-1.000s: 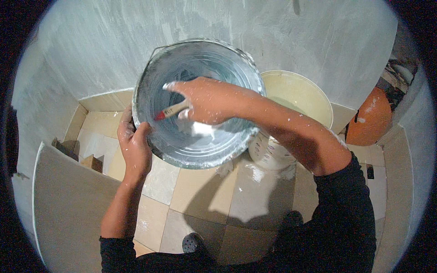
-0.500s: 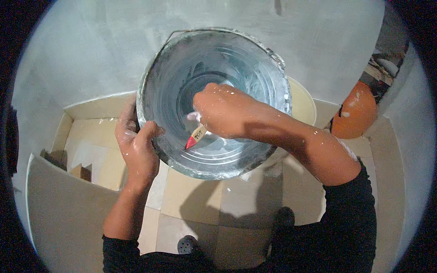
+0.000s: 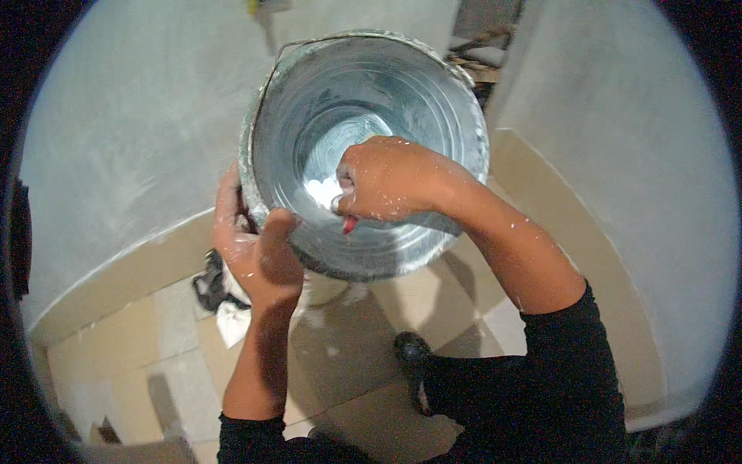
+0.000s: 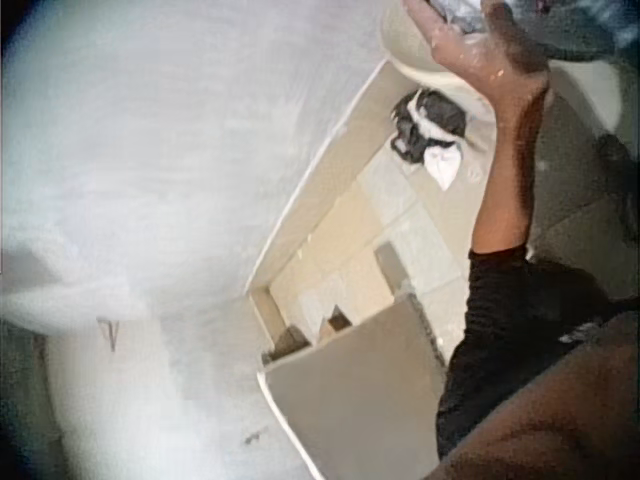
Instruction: The person applies paint to a wall with a brush, then wipes the brush with a cloth and stirs liquid in a bucket on the floor.
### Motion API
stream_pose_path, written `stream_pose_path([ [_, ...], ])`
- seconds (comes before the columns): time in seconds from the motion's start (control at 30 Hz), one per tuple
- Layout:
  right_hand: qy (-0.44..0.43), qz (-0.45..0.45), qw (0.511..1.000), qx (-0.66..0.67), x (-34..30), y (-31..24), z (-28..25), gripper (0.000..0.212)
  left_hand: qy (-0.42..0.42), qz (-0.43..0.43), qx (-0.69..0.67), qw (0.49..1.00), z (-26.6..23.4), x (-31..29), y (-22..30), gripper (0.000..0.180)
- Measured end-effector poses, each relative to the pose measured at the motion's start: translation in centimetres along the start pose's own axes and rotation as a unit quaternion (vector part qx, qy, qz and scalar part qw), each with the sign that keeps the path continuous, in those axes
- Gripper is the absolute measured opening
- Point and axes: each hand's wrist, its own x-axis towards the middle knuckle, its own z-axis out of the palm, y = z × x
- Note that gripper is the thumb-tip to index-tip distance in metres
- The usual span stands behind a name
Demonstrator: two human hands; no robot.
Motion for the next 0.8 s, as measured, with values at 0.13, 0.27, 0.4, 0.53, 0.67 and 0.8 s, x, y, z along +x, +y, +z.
stream_pose_path([
  [0.13,-0.026,0.277,0.957,0.079,-0.1,-6.0,-3.7,0.026,-0.026,0.03,-0.031,0.999,-1.8,2.5,0.8,0.059],
  [0.27,0.141,0.32,0.935,-0.061,-3.0,-8.0,-0.3,0.038,-0.109,0.066,0.029,0.991,-7.0,2.4,1.8,0.058],
  [0.4,0.146,0.369,0.916,-0.056,-5.3,-6.3,-2.9,0.041,-0.184,0.032,0.11,0.976,-5.5,4.2,3.2,0.059],
  [0.53,0.067,0.387,0.919,-0.035,-6.0,-4.3,-2.7,0.032,-0.18,-0.015,0.15,0.972,-3.1,5.1,2.3,0.056],
  [0.67,0.141,0.264,0.952,-0.059,-5.6,-1.8,1.3,0.021,-0.199,0.008,0.205,0.958,-3.2,5.1,-0.1,0.058],
  [0.8,0.224,0.28,0.931,0.065,-4.5,3.3,1.6,0.016,-0.204,0.052,0.219,0.953,0.7,4.9,-3.7,0.056],
])
